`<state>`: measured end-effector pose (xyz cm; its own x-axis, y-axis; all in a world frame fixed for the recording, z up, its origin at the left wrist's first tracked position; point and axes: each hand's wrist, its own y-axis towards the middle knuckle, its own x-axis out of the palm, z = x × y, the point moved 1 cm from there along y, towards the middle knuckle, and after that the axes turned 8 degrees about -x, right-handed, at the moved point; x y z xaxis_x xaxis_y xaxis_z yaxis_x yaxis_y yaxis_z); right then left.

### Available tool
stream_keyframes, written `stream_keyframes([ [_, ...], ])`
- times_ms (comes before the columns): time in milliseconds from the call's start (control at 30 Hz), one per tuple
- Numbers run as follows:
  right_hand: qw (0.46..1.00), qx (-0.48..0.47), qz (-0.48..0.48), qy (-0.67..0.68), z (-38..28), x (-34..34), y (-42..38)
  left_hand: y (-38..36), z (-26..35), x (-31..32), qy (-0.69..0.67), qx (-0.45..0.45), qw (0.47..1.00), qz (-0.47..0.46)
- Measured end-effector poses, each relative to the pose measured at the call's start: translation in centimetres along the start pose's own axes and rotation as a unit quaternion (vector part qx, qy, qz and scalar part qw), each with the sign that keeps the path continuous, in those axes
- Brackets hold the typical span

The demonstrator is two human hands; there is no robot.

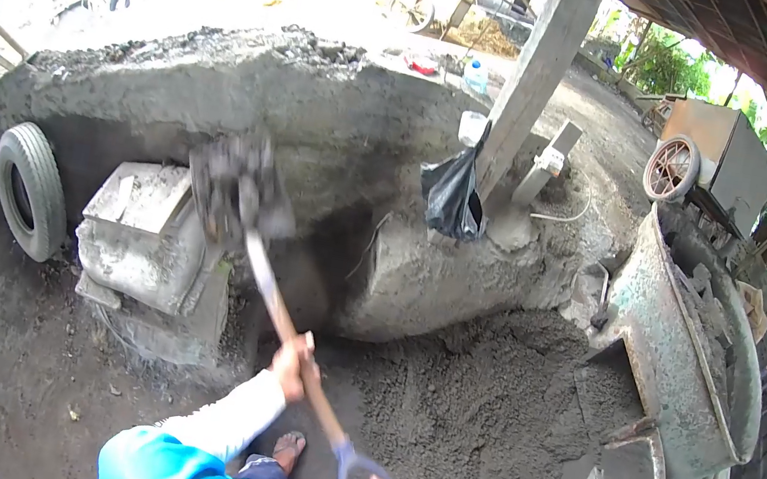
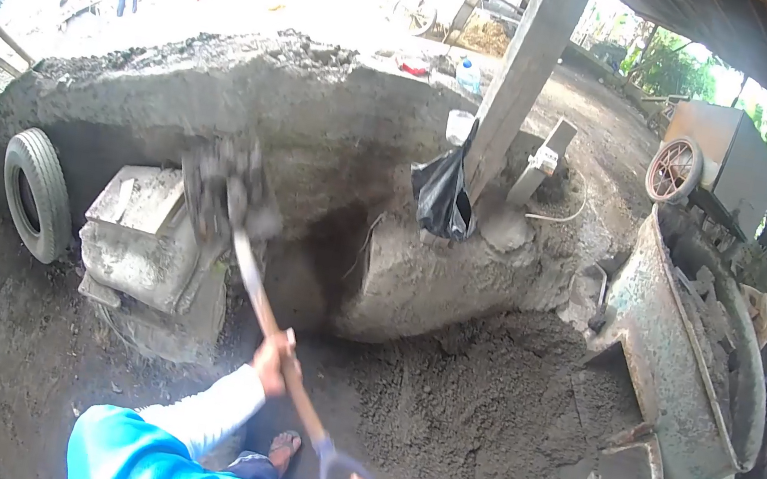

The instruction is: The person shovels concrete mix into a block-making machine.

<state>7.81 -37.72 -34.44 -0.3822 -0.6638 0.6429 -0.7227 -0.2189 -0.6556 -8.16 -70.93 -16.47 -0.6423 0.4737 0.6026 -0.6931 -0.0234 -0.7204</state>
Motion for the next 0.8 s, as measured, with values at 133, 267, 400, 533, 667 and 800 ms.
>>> stream_keyframes([
  [133, 0.978, -0.031, -0.204, 0.013, -2.0, 30.5, 2.5, -4.9, 22.9, 10.9, 0.128, 0.315, 0.938, -0.069],
  [267, 0.977, -0.009, -0.211, -0.023, -3.7, 35.2, 2.5, -6.7, 26.1, 9.1, 0.194, 0.305, 0.93, -0.062],
  [400, 0.986, -0.067, -0.011, -0.15, -4.1, 22.2, 5.7, -2.3, 20.2, -2.2, -0.024, 0.163, 0.977, -0.137],
  [533, 0.917, -0.099, 0.114, -0.37, -3.7, 13.1, 5.9, 0.9, 11.7, -16.0, -0.179, 0.078, 0.978, 0.07],
  [667, 0.838, -0.086, 0.118, -0.526, -5.1, 13.0, 5.9, 1.1, 3.1, -28.0, -0.31, 0.034, 0.934, 0.175],
  [800, 0.721, -0.121, 0.005, -0.682, -6.2, 16.9, 7.9, -0.9, -3.1, -33.5, -0.426, 0.051, 0.871, 0.241],
])
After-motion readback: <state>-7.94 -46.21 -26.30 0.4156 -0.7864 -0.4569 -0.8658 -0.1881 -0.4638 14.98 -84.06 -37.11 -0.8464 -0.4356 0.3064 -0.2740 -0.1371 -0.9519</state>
